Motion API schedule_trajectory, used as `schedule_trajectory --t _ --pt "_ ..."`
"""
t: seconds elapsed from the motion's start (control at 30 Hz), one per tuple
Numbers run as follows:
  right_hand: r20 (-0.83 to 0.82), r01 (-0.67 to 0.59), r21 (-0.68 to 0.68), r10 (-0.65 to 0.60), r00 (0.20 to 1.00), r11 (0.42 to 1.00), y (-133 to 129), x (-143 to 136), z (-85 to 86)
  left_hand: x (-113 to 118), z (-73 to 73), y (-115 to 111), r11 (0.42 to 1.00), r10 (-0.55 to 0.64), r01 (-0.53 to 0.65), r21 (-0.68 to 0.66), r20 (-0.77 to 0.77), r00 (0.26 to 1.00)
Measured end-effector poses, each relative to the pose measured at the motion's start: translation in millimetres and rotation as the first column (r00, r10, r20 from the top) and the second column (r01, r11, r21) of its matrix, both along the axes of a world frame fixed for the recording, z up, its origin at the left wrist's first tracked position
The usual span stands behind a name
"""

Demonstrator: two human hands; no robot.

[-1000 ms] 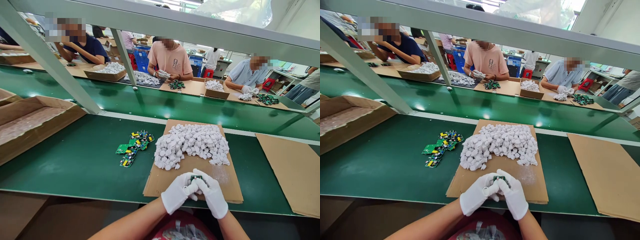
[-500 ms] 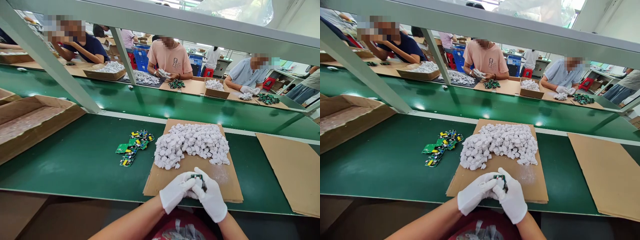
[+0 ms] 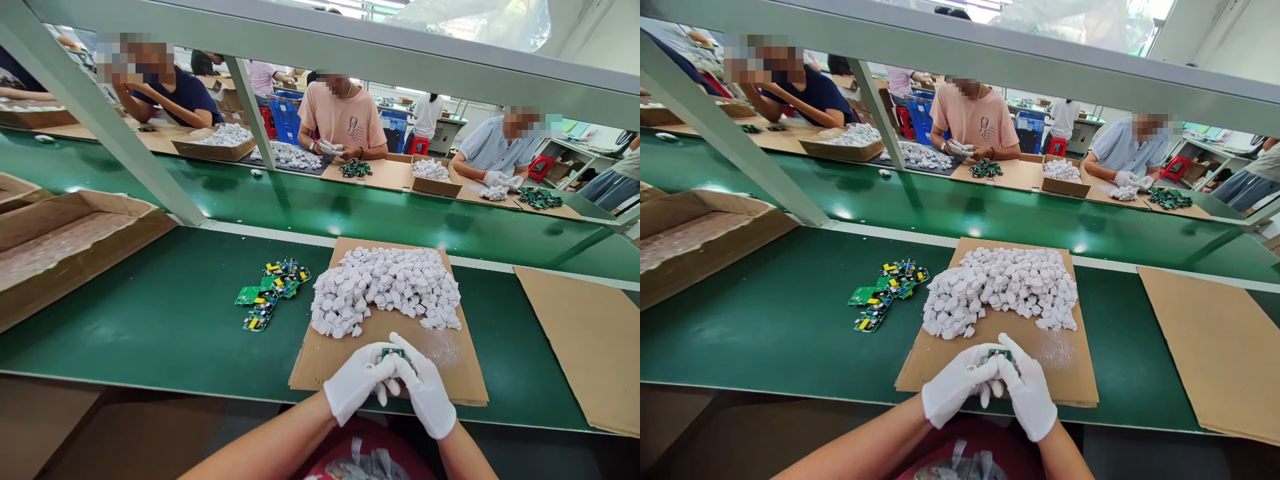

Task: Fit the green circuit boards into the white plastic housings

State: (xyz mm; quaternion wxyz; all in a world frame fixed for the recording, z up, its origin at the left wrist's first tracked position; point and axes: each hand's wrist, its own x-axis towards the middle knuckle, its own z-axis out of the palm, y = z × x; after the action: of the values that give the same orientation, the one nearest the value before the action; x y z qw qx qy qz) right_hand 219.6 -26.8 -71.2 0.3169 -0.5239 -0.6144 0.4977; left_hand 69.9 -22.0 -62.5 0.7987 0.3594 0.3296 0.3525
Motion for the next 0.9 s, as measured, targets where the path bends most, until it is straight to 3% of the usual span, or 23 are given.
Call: schedule_trajectory --t 0.1,0.2,0.37,0.57,0.77,0.9 --pt "-0.032 0.002 0.003 -0.002 0.999 1.000 1.8 2.5 2.5 -3.1 -1.5 -0.5 0.990 0.030 -0.005 -0.139 0.181 0.983" --pt "-0.033 -0.021 0.013 0.021 0.999 1.000 1.5 2.6 4.0 -4.5 1.5 -1.8 0.986 0.025 0.016 -0.164 0.251 0.968" --pt "0.092 -0.033 0.012 0.032 0.995 0.999 -2.0 -2.8 0.2 -1.4 4.1 -1.9 0.995 0.027 -0.009 -0.095 0.187 0.982" --pt "-0.099 -0.099 -0.060 0.092 0.991 0.993 2.7 3.1 8.0 -1.8 5.7 -1.2 0.995 0.025 -0.009 -0.104 0.154 0.988" --pt "-0.071 -0.019 -0.051 0.015 0.997 0.999 1.0 -0.3 9.7 -5.7 5.3 -2.0 0.999 -0.012 0.013 -0.037 0.031 0.999" --pt "-0.073 -0.007 -0.033 0.005 0.997 0.999 -0.1 -0.2 5.5 -9.7 3.0 -1.9 0.995 -0.027 0.037 -0.091 0.101 0.994"
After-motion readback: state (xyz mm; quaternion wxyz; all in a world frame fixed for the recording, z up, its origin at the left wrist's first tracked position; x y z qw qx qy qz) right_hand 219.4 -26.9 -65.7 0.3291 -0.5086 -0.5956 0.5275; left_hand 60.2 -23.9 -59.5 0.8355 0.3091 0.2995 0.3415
